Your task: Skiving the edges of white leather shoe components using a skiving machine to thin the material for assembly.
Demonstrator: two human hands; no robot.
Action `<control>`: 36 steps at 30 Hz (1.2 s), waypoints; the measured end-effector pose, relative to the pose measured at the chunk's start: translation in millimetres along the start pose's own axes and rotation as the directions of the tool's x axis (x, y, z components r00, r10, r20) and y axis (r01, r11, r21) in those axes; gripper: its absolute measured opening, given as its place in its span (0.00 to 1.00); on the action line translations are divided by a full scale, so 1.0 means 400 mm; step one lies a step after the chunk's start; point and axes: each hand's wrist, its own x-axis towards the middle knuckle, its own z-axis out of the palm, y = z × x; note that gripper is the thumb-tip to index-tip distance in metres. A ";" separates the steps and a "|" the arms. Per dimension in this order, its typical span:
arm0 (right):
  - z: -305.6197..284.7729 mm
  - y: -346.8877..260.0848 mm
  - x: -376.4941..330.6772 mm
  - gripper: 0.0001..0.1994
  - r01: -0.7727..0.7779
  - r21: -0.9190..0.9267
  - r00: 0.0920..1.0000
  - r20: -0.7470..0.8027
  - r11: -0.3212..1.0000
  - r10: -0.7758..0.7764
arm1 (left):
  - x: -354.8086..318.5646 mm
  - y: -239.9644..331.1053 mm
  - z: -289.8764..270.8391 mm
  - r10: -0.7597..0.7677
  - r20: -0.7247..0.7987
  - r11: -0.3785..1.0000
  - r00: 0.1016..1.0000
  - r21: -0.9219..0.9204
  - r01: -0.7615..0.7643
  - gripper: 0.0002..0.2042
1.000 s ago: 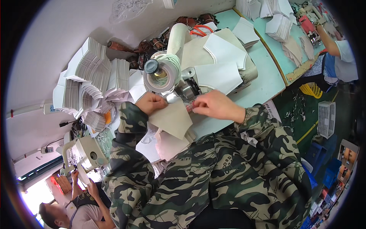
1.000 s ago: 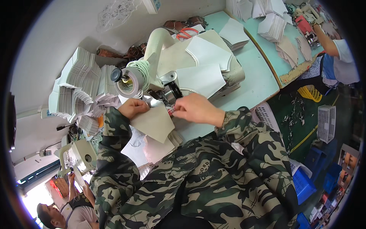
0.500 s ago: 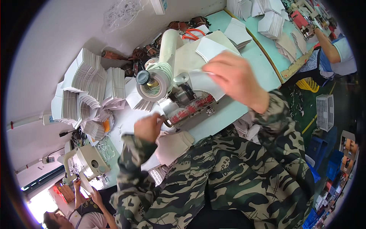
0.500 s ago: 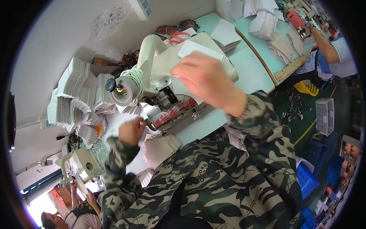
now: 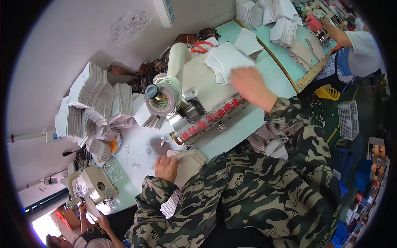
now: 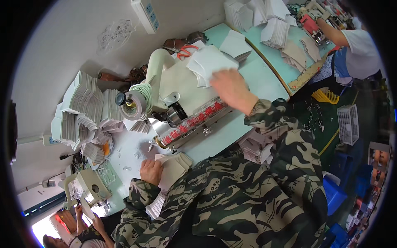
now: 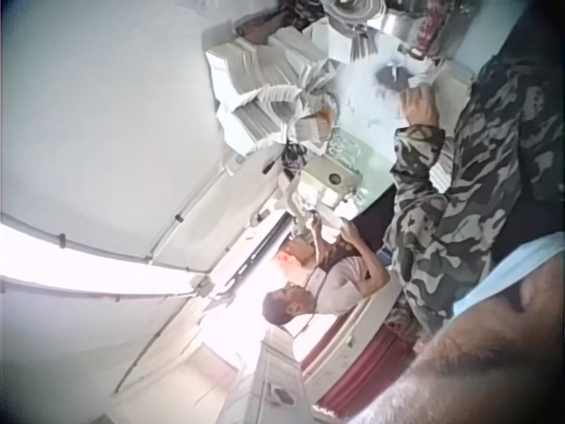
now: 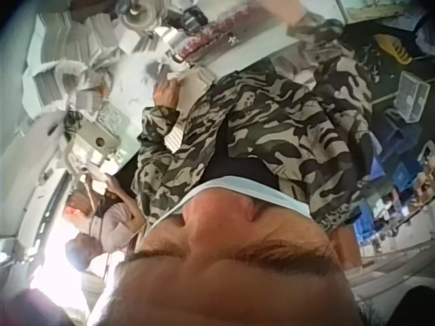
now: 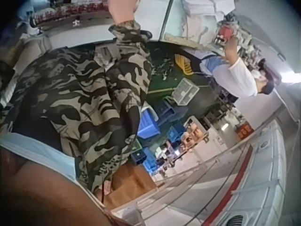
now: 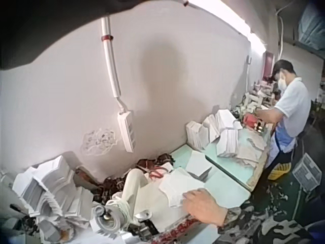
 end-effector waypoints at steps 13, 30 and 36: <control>0.143 -0.240 -0.013 0.13 -0.393 0.524 0.806 0.592 0.756 0.009 | 0.340 -0.074 -0.150 -0.221 0.255 0.741 0.942 -0.584 0.331 0.13; 0.136 -0.227 -0.011 0.11 -0.676 0.713 0.736 0.666 0.186 0.120 | 0.303 -0.030 -0.134 0.040 0.516 0.343 0.856 -0.812 0.473 0.13; 0.132 -0.231 -0.017 0.12 -0.658 0.588 0.578 0.795 0.471 -0.183 | 0.362 -0.186 -0.078 0.067 0.708 0.339 0.703 -0.679 0.652 0.10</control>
